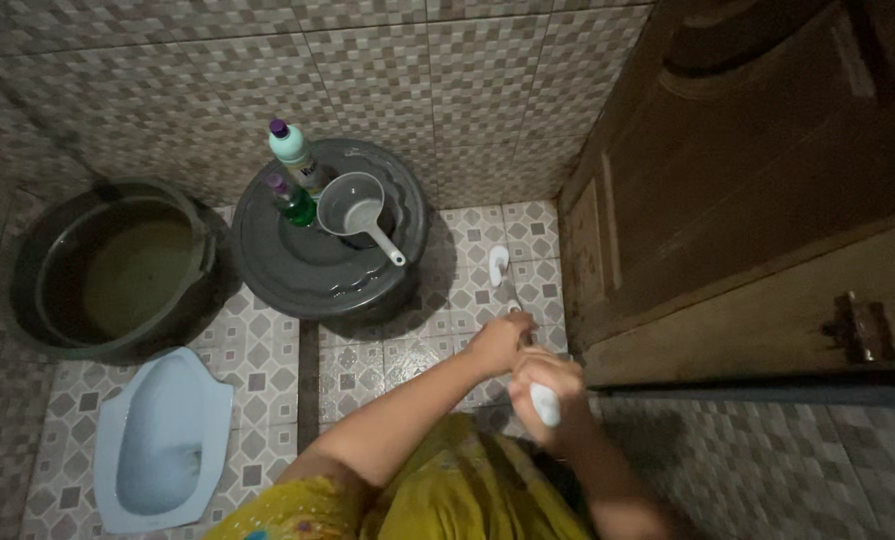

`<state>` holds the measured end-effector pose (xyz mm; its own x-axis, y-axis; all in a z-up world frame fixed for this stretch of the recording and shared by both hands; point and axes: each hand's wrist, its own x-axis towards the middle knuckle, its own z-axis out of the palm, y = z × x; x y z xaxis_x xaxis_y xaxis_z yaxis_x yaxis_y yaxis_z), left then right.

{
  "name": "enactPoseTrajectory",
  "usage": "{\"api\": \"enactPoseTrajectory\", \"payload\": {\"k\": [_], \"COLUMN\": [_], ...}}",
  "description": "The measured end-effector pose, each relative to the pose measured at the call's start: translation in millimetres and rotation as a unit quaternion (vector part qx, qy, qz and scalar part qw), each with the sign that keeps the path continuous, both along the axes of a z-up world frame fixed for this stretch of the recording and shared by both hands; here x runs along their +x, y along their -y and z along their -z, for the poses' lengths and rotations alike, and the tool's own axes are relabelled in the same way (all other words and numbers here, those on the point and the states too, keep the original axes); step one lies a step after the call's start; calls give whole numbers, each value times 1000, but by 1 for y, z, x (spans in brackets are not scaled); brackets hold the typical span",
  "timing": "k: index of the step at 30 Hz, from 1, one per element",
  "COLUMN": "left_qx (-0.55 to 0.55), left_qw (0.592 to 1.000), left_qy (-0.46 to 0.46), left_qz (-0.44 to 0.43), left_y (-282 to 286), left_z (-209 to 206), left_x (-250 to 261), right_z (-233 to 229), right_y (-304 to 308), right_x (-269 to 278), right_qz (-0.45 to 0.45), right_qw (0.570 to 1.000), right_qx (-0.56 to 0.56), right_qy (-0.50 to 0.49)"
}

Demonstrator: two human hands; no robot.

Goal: The person scrubs a squat toilet and the surrounding tiled floor using a long-handled brush. They scoop water from a large bucket with a plastic ladle and pour it over the scrubbed areas to rinse them.

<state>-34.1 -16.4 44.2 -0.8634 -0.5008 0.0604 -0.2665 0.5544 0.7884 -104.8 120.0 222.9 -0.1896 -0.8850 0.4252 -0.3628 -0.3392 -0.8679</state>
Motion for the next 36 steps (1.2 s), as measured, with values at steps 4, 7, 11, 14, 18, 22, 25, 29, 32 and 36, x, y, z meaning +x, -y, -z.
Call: {"api": "enactPoseTrajectory", "payload": {"k": [4, 7, 11, 14, 18, 22, 25, 29, 32, 36], "left_qx": [69, -22, -11, -2, 31, 23, -17, -30, -81, -6], "left_qw": [998, 993, 992, 999, 999, 1000, 999, 996, 996, 994], "left_qy": [7, -118, -122, -28, 38, 16, -37, 78, 40, 105], "left_qz": [-10, 17, 32, 16, 7, -4, -8, -4, -3, 11], "left_y": [36, 47, 39, 16, -30, -41, -25, -6, -12, -47], "left_z": [19, 26, 1, -36, -72, -54, -14, 28, 24, -14], "left_x": [-20, -22, -11, -12, 1, -6, -35, -67, -76, -70], "right_z": [38, 61, 56, 31, 0, 16, 50, 80, 70, 31], "right_y": [31, 51, 54, 29, -10, -15, -7, 7, -2, -36], "right_x": [-10, -18, -21, -22, -23, -29, -39, -52, -57, -67], "right_qz": [52, 55, 37, 50, -4, -46, -1, 26, 42, 32], "right_qw": [997, 994, 996, 997, 999, 997, 998, 994, 995, 999], "right_qx": [-37, -59, -46, 20, 39, -63, -60, -51, -47, 0], "right_qy": [-41, -78, -72, -51, -17, -2, -22, -94, -76, -15]}}
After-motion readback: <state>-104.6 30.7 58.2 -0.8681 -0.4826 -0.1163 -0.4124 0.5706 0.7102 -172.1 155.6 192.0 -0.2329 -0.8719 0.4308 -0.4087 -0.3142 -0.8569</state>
